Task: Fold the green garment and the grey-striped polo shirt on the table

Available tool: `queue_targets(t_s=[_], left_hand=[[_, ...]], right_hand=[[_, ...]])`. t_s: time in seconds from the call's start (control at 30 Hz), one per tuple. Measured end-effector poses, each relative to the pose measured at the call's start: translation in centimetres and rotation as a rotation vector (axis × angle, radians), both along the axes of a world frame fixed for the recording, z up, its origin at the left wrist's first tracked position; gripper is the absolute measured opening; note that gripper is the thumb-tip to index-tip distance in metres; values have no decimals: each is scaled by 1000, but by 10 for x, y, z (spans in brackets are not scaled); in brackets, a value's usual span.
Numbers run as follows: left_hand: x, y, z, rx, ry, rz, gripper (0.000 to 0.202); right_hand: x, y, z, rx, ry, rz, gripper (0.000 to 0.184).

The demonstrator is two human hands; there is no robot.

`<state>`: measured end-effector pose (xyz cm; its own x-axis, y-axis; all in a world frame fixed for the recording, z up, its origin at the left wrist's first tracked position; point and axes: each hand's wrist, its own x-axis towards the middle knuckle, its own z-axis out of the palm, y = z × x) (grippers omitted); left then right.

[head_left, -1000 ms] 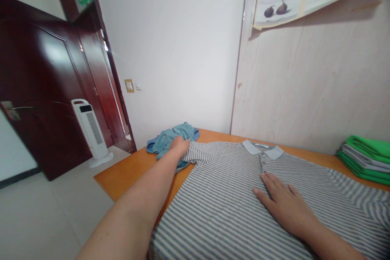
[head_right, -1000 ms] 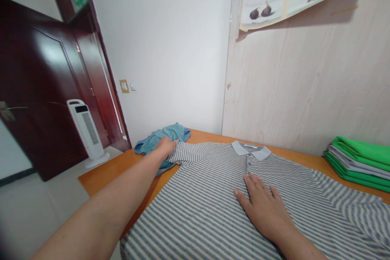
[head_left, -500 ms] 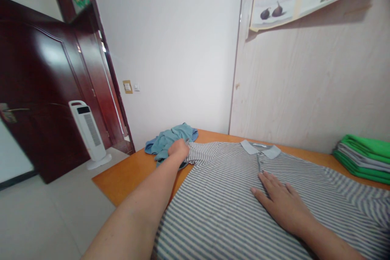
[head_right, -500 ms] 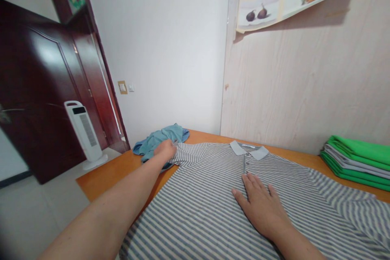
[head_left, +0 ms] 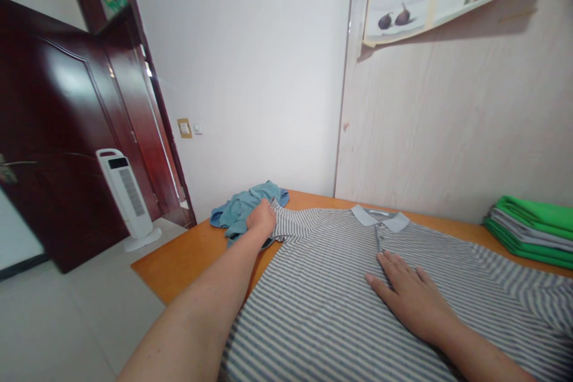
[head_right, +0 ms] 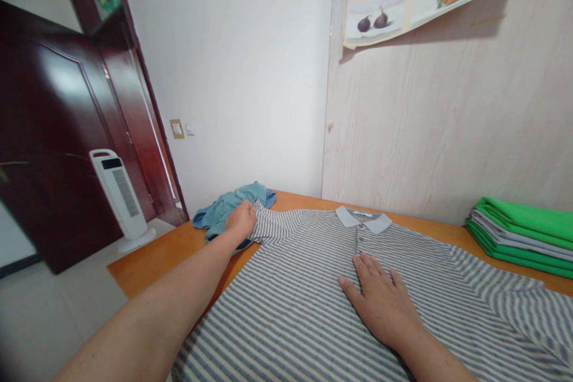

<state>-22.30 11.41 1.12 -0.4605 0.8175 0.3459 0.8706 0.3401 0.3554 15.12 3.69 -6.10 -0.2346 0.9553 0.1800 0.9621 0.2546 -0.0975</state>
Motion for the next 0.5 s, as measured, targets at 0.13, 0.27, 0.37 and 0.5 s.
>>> queue_targets(t_s=[0.13, 0.27, 0.37, 0.5], left_hand=[[1, 3, 4, 28, -21, -52, 20], [9, 8, 18, 84, -27, -161, 18], [22, 9, 32, 127, -18, -267, 17], [46, 6, 50, 175, 4, -408, 18]], right_hand=[[-1, 0, 3, -18, -2, -2, 78], [-2, -1, 5, -32, 8, -6, 77], [-4, -2, 8, -40, 16, -3, 78], [-6, -3, 11, -57, 26, -10, 78]])
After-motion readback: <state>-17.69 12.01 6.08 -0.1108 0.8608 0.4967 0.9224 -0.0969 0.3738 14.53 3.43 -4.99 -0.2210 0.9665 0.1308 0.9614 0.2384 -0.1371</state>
